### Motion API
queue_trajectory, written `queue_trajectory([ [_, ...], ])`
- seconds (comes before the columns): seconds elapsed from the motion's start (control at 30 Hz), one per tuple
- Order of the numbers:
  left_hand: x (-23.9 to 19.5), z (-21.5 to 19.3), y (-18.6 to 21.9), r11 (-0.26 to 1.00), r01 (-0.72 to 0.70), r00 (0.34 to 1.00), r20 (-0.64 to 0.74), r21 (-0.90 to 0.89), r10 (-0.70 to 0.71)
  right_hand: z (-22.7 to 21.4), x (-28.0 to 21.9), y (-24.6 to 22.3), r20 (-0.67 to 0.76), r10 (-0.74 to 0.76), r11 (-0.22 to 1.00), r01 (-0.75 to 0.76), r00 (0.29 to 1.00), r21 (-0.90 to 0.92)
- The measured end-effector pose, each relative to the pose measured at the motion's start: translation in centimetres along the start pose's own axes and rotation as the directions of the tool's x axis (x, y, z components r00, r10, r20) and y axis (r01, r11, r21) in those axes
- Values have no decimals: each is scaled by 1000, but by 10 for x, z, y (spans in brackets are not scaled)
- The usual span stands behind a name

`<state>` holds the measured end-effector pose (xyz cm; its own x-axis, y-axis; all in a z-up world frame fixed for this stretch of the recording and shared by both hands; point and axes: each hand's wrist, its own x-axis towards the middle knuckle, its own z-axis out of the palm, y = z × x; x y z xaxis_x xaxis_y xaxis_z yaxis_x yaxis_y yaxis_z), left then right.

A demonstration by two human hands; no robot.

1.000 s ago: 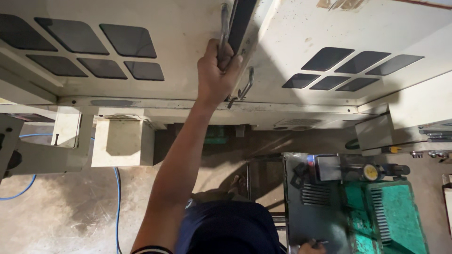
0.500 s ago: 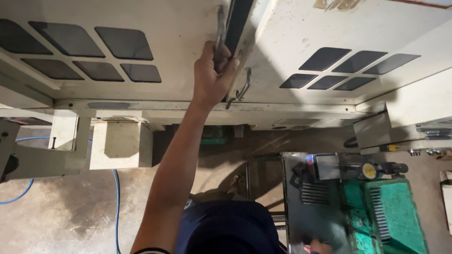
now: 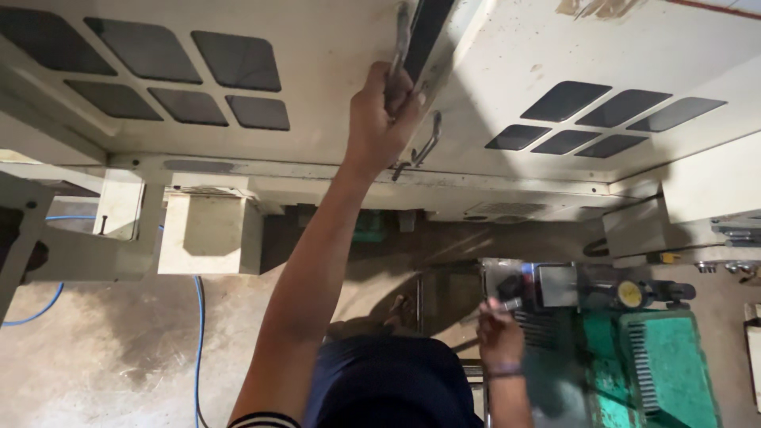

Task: The person uses a wrench to loosen and remove bolts from a machine panel, opens the panel to access internal components, and then closes the panel. The person also wipes the wrench with a cloth and places it on a nearby table.

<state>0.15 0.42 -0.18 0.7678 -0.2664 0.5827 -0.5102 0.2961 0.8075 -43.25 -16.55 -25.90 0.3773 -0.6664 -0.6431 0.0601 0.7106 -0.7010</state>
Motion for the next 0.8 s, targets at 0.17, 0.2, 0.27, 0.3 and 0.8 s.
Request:
queue_trajectory([
  [0.17,2,-2,-1,1000,-6,1000,30,-3,6,145,-5,-30,511,-225,970,141,830,198],
  [0.2,1,-3,-1,1000,5,999,35,-4,-5,172,-10,-40,483,-242,970,201,841,135],
  [0.27,2,-4,-1,1000,7,999,46,2,-7,216,-28,-62,474,-308,939,344,825,10],
  [0.3,2,-4,0,1000,5,999,51,5,-5,236,-36,-71,461,-322,933,359,827,9],
  [0.8,1,-3,-2,999,-1,1000,30,-37,2,296,-24,-86,532,-341,725,577,775,-376],
])
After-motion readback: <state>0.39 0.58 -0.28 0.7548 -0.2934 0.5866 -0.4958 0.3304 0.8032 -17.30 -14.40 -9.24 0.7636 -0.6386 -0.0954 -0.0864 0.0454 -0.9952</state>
